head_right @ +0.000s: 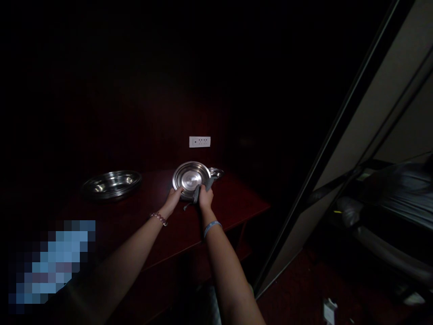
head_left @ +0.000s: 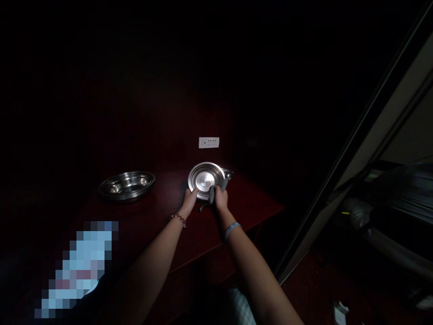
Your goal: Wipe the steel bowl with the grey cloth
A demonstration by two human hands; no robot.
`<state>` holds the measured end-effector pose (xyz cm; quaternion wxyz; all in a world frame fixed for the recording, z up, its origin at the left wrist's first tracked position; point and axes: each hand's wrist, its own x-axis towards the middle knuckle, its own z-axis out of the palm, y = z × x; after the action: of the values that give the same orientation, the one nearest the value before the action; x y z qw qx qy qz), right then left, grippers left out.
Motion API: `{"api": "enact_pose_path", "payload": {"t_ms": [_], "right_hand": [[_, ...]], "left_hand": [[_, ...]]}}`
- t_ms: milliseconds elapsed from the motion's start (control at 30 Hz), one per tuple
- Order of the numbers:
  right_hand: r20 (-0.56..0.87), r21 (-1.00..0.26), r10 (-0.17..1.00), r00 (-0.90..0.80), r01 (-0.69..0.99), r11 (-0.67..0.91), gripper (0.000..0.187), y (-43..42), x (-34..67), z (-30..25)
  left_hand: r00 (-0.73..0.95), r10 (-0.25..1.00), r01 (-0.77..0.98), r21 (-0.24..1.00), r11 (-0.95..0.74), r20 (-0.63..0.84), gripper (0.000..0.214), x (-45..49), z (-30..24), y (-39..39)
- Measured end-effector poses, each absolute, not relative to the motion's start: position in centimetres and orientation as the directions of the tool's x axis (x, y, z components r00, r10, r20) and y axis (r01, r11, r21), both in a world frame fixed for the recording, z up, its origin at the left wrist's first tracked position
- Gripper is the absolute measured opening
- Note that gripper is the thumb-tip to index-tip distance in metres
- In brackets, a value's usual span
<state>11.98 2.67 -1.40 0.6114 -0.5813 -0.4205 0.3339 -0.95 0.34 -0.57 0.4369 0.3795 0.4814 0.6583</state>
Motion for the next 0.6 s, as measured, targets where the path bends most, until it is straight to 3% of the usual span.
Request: {"api": "enact_pose_path", "payload": {"t_ms": [167,367,600], "right_hand": [[0.119,-0.993,0.89,0.441,0.072,0.097,0.021,2.8,12.1,-1.5],[0.111,-0.994,0.898,0.426,0.036,0.106,0.024,2.8,12.2,-1.4],[0.079,-0.994,0.876,0.475,-0.035,0.108,0.022,2.6,12.1,-1.1]], "left_hand": [[-0.32,0.944,-0.216,0.964,-0.157,0.082,0.012,-0.9,-0.6,0.4],[-0.274,0.96,-0.395,0.904,-0.166,0.057,0.055,-0.6,0.6,0.2],[-0.26,0.965,-0.387,0.911,-0.141,0.039,0.058,-0.7,1.4,-0.4]]}}
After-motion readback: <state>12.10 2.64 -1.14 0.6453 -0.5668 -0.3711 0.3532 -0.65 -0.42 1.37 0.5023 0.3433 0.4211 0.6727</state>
